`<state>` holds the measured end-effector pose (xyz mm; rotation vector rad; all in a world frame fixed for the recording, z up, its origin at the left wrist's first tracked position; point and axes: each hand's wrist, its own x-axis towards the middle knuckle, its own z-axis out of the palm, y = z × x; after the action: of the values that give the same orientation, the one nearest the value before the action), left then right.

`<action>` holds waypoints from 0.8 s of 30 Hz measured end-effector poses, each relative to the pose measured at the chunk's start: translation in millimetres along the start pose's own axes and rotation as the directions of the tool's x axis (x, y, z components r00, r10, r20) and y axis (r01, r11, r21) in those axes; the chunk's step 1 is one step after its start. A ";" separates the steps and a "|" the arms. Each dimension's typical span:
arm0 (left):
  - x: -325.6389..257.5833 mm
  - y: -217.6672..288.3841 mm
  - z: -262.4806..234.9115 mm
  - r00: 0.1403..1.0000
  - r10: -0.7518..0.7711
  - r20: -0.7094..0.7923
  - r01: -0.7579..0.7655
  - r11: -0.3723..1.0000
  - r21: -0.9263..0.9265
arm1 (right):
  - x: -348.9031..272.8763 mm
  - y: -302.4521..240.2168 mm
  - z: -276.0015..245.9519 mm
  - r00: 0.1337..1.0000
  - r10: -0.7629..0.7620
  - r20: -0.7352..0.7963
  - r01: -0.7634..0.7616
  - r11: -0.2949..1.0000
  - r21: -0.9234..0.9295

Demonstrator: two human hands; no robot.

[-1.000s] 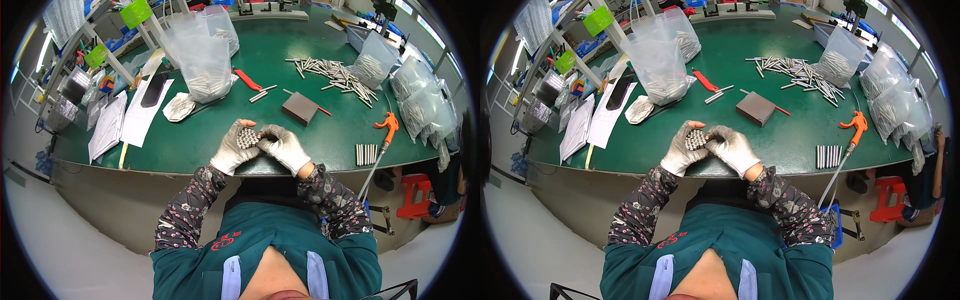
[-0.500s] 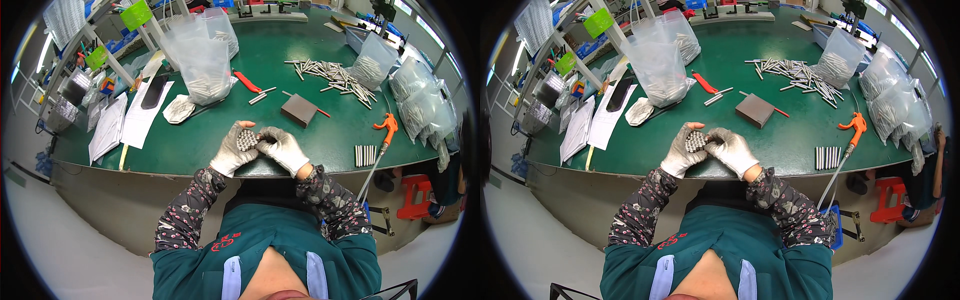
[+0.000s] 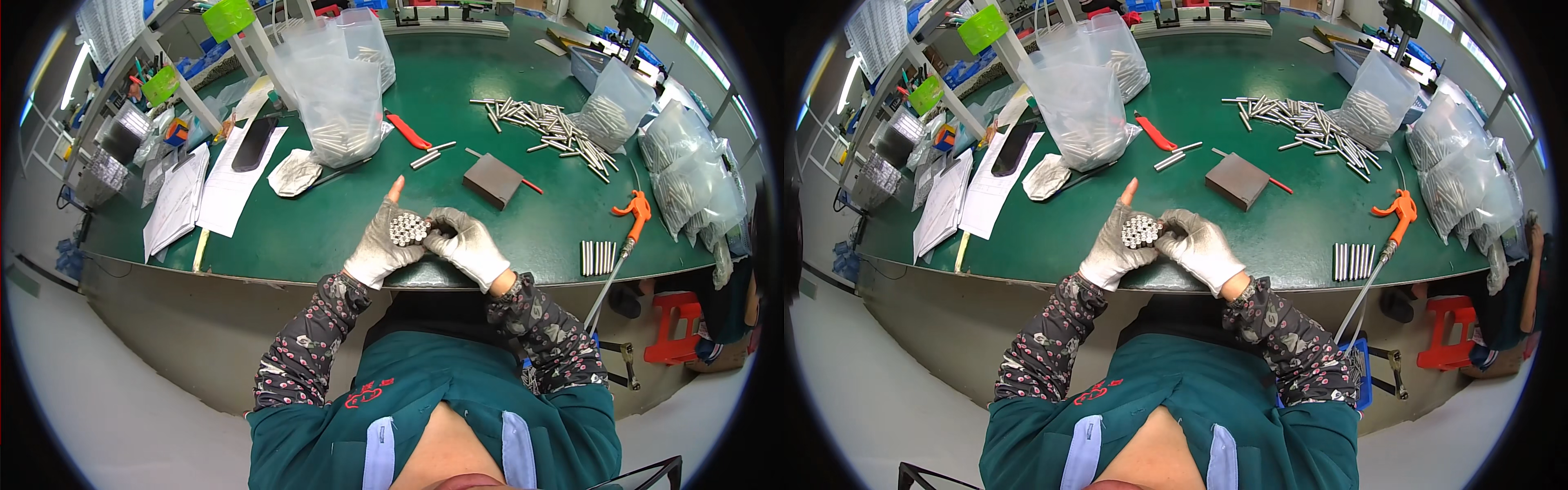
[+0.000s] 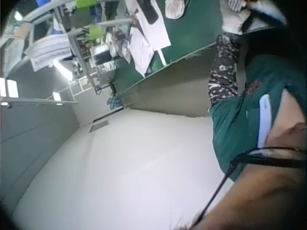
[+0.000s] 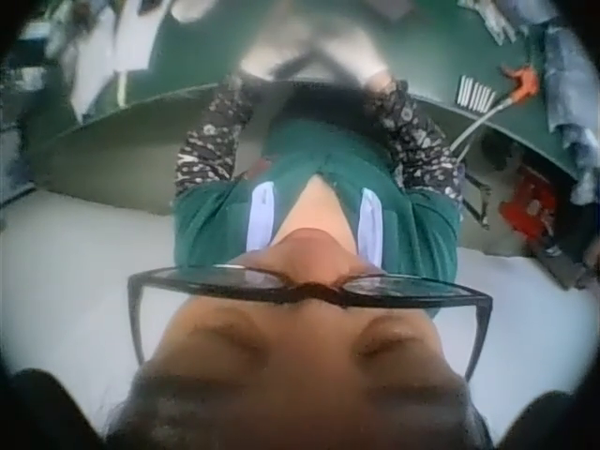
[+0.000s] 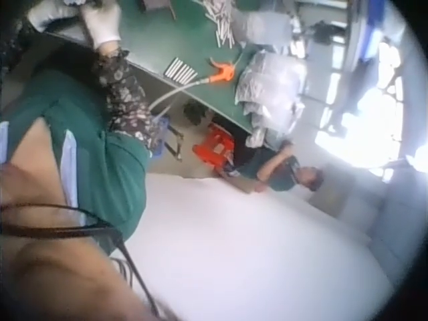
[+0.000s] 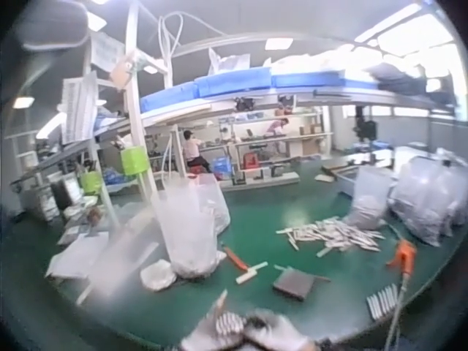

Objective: The recorder is inspecting, cleaning with an air gun, and organizing small metal pins into bundles at a manufacturing workstation.

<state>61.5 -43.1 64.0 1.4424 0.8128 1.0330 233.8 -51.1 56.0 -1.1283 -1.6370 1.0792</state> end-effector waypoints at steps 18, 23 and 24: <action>3.8 -5.4 0.4 1.000 -0.003 0.017 0.003 1.000 -0.018 | 2.2 -1.8 -0.9 1.000 0.000 -0.006 0.000 0.999 -0.040; 3.7 -5.3 0.1 1.000 -0.004 0.013 0.003 0.998 0.057 | 1.7 0.6 -0.7 1.000 0.005 -0.001 -0.005 0.999 -0.037; 3.2 -3.8 0.7 1.000 -0.002 0.011 0.002 0.998 0.071 | 1.5 1.1 -0.8 1.000 0.013 0.005 -0.013 1.000 -0.023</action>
<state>63.7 -39.9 60.7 1.5054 0.8501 1.0027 234.5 -49.3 55.4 -1.1538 -1.6515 1.0750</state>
